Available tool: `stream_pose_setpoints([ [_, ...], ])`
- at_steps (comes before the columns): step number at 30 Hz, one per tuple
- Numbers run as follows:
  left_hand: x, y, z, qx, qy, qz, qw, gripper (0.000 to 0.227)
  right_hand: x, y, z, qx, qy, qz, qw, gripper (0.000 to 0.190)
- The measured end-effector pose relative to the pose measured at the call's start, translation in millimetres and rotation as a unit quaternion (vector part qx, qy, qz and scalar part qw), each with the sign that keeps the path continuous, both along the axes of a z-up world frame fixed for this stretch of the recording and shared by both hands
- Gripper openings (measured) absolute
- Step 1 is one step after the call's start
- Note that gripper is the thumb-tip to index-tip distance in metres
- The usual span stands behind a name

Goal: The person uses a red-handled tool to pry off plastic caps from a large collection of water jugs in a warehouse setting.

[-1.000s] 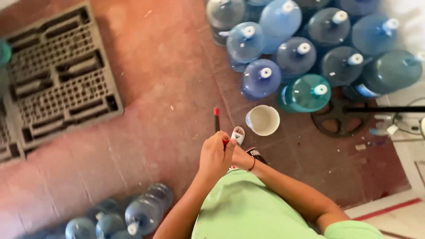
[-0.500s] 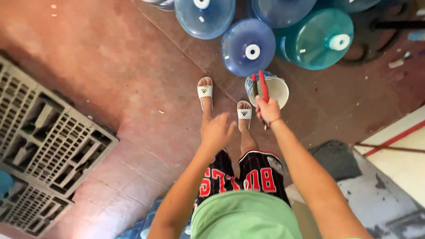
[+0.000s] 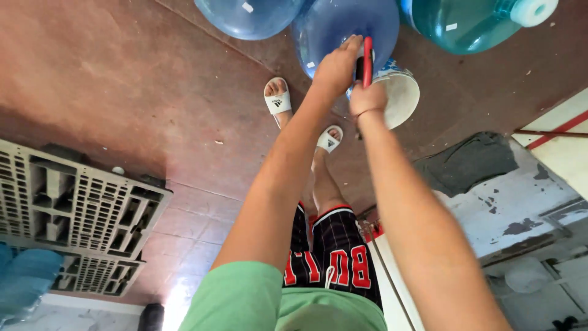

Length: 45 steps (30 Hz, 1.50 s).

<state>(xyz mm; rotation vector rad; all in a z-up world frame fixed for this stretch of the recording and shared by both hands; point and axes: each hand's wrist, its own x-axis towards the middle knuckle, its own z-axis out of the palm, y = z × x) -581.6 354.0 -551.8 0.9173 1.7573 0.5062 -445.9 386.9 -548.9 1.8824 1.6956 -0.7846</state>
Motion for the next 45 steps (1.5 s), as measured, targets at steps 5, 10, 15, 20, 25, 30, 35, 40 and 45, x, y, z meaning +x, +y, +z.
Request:
stream_pose_setpoints([
  [5, -3.1, -6.7, -1.9, -0.004, 0.012, -0.045, 0.999, 0.109, -13.1, -66.1, 22.8, 0.148, 0.134, -0.133, 0.971, 0.041],
  [10, 3.3, -19.3, -8.5, 0.029, 0.056, -0.065, 0.996, 0.105, 13.4, -90.7, -0.5, 0.221, 0.255, -0.166, 0.927, 0.036],
  [15, -1.8, -27.3, -27.0, 0.114, 0.035, -0.01, 0.993, 0.081, 22.6, -86.6, -28.0, 0.205, 0.345, -0.13, 0.907, 0.027],
  [20, 27.6, -99.6, -28.9, 0.093, -0.119, 0.15, 0.977, 0.091, 54.4, -94.9, -65.1, 0.284, 0.371, -0.079, 0.881, 0.033],
  [25, 56.9, -158.4, 42.8, -0.053, -0.19, 0.263, 0.945, 0.067, 93.7, -92.1, -53.1, 0.269, 0.433, 0.007, 0.86, 0.027],
  [30, 177.3, -190.6, 20.9, 0.021, -0.312, 0.477, 0.821, 0.054, 162.7, -175.8, 94.9, 0.062, 0.504, -0.119, 0.853, 0.013],
  [35, 248.6, -121.7, 113.3, -0.096, -0.307, 0.471, 0.821, 0.066, 314.7, -232.0, 167.0, -0.126, 0.252, -0.183, 0.942, 0.051],
  [40, 236.3, -94.8, 127.7, -0.184, -0.127, 0.381, 0.897, 0.083, 415.7, -224.5, 191.1, -0.189, 0.049, -0.217, 0.957, 0.062],
  [45, 201.6, -62.8, 195.7, 0.01, -0.048, 0.189, 0.981, 0.07, 428.3, -139.1, 185.2, -0.095, 0.094, -0.222, 0.966, 0.054],
])
